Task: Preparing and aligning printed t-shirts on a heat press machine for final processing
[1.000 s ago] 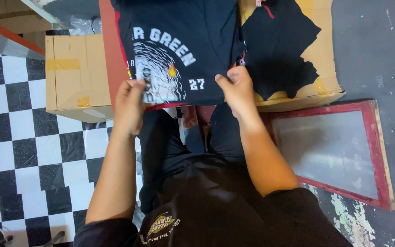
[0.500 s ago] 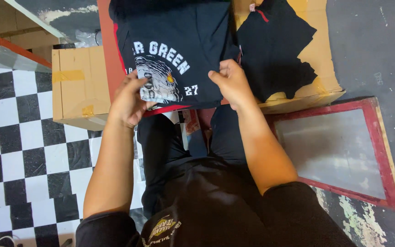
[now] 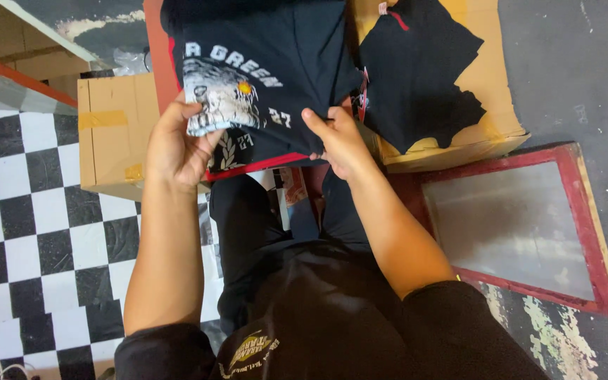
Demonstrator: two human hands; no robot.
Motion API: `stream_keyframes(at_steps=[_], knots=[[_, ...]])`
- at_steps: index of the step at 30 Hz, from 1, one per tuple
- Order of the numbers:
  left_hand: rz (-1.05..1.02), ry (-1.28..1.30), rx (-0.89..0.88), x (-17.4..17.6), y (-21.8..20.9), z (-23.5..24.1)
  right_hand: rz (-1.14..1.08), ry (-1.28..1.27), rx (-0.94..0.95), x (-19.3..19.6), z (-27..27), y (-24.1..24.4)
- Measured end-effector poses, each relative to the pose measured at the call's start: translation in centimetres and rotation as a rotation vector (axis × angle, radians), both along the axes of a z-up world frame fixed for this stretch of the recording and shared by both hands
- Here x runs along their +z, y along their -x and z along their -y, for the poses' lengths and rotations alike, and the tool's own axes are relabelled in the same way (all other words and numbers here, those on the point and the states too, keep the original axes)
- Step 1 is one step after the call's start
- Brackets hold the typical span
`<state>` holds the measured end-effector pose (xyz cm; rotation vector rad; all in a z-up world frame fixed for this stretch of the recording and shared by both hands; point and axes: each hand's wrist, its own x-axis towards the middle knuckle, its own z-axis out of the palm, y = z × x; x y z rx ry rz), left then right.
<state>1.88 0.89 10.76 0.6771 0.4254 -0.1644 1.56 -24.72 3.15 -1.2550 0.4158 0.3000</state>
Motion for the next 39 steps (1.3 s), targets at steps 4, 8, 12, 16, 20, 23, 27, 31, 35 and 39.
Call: stream_keyframes(at_steps=[4,8,12,16,20,23,27,31,35,39], knots=[[0.024,-0.006,0.0,1.6,0.0,0.5,-0.069,0.012,-0.01,0.0,-0.6,0.8],[0.014,0.016,-0.001,1.8,-0.3,0.4,-0.107,-0.173,-0.03,1.5,-0.6,0.9],[-0.028,-0.077,-0.013,-0.7,-0.4,-0.9,-0.055,-0.419,-0.236,-0.1,0.0,-1.5],[-0.149,-0.188,-0.098,-3.3,0.2,-1.1,-0.157,-0.292,-0.248,-0.2,1.1,-2.8],[-0.086,-0.343,-0.141,-4.4,0.4,-1.1,0.032,-0.245,-0.108,-0.6,0.9,-3.4],[0.016,-0.411,-0.108,-2.4,1.5,-0.6,0.188,-0.128,-0.04,1.5,1.5,-2.2],[0.306,-0.396,-0.063,3.8,4.6,1.8,0.458,-0.304,0.025,3.6,4.2,0.1],[0.396,-0.407,-0.119,6.6,5.0,5.1,0.487,-0.341,-0.016,5.0,7.2,1.8],[0.42,-0.504,-0.269,6.9,1.1,10.2,0.51,-0.265,-0.13,6.9,10.6,1.8],[0.625,-0.419,-0.497,6.4,-3.8,16.0,0.536,0.231,-0.372,5.6,16.1,0.8]])
